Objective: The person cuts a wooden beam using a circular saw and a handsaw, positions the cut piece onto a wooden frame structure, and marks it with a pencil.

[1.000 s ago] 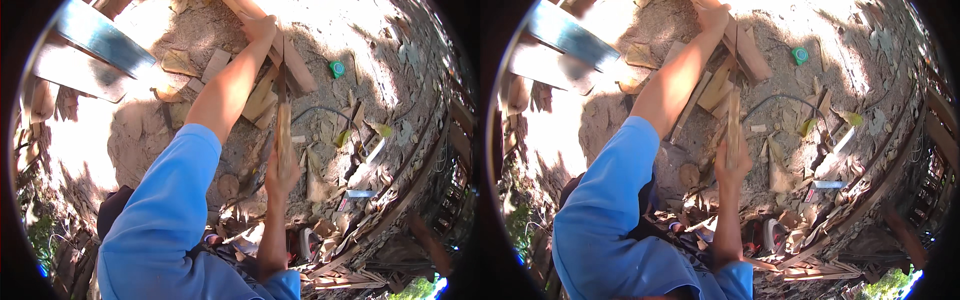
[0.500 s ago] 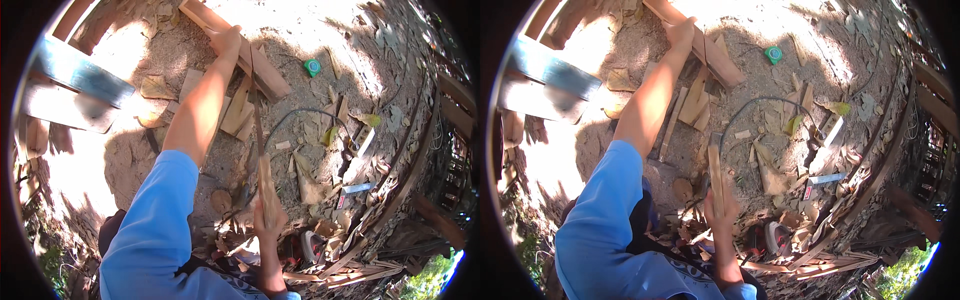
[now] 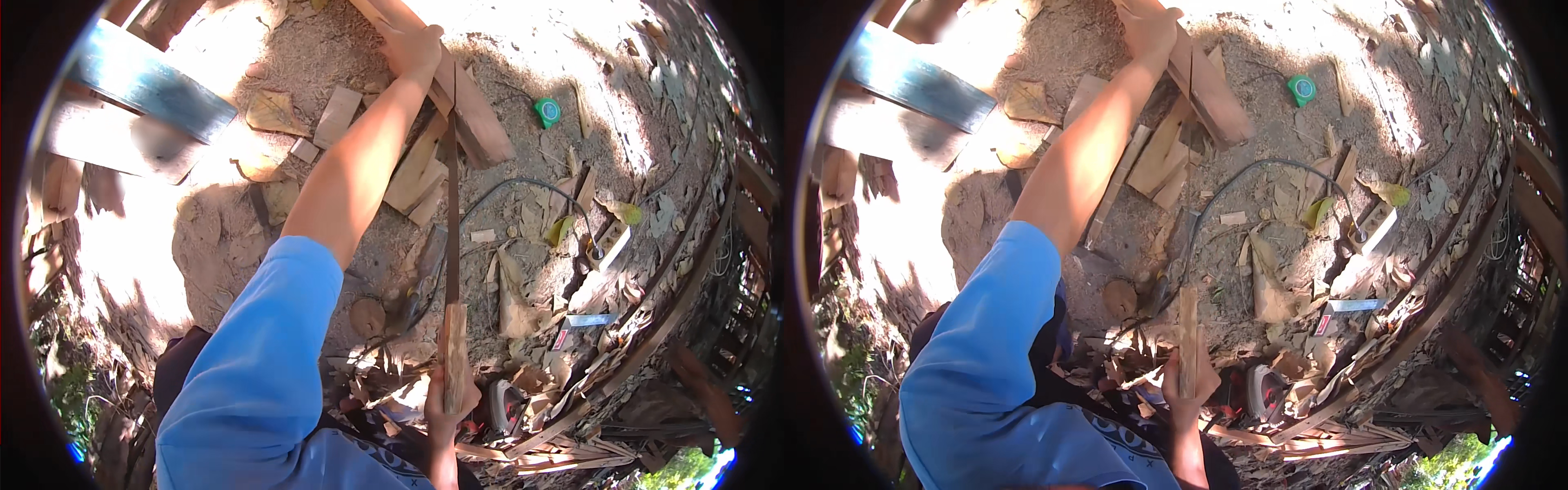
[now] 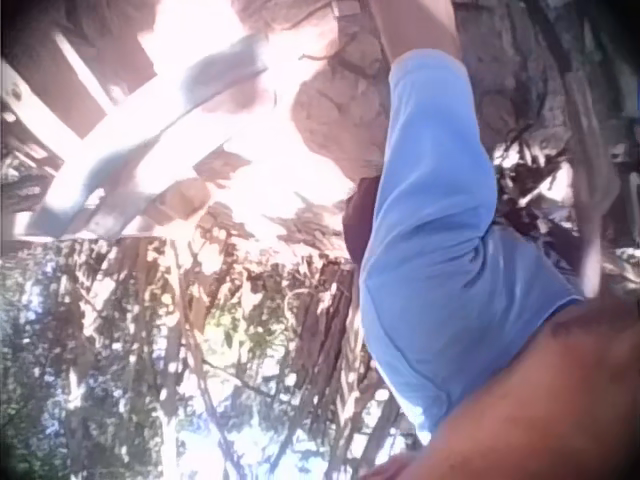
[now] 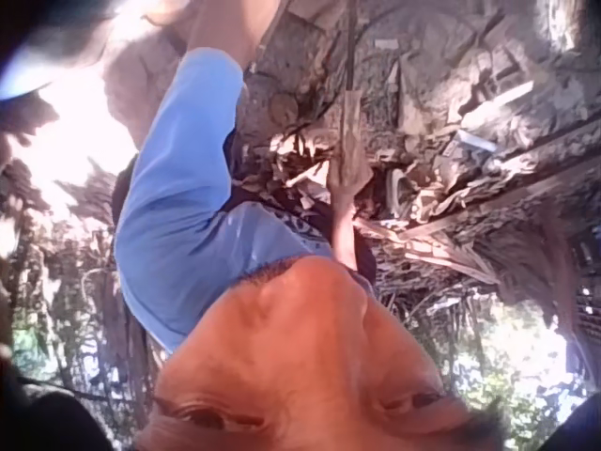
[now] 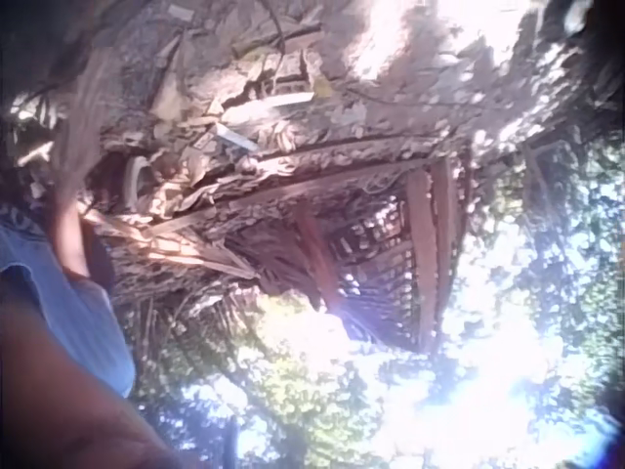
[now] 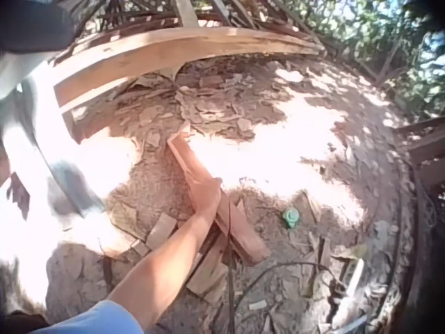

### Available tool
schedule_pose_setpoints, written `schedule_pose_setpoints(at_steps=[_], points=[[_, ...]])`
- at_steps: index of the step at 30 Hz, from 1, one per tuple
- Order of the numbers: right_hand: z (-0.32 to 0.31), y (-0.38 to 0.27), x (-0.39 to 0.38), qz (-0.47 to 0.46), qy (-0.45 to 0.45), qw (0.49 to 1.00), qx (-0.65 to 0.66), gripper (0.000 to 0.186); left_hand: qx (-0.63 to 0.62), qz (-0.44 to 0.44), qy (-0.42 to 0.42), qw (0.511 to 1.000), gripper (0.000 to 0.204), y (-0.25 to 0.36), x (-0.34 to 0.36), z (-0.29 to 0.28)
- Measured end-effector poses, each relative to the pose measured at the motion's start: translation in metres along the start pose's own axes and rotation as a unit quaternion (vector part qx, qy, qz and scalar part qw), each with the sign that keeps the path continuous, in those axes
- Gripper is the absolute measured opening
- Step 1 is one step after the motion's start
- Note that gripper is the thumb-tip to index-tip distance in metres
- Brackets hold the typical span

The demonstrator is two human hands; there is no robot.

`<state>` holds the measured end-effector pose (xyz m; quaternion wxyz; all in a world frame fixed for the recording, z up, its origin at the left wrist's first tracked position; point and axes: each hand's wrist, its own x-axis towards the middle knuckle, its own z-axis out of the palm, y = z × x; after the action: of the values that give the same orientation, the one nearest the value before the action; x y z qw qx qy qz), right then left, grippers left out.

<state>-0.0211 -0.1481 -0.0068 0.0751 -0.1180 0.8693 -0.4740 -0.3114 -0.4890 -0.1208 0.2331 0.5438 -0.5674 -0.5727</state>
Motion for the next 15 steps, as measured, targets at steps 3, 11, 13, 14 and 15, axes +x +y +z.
schedule_pose_setpoints(at_steps=[3, 11, 13, 14, 15], points=[[0.029, 0.016, 0.045, -0.042, -0.037, 0.998, -0.007, 0.050, -0.007, 0.034, -0.011, 0.999, 0.118, -0.005, 0.001, 0.000], [0.014, -0.001, 0.014, 0.050, -0.026, 0.995, 0.084, 0.038, 0.015, 0.022, 0.004, 1.000, 0.119, 0.002, -0.004, 0.003], [-0.005, -0.011, -0.011, 0.069, -0.023, 0.992, 0.101, 0.041, 0.022, -0.005, 0.013, 1.000, 0.119, -0.002, -0.004, 0.001], [0.000, -0.007, -0.004, 0.098, -0.032, 0.991, 0.089, 0.041, 0.014, 0.011, 0.003, 1.000, 0.120, -0.002, -0.002, 0.000], [0.009, -0.002, 0.013, 0.066, -0.034, 0.995, 0.073, 0.039, 0.005, 0.029, -0.009, 1.000, 0.120, -0.002, -0.003, -0.001]])
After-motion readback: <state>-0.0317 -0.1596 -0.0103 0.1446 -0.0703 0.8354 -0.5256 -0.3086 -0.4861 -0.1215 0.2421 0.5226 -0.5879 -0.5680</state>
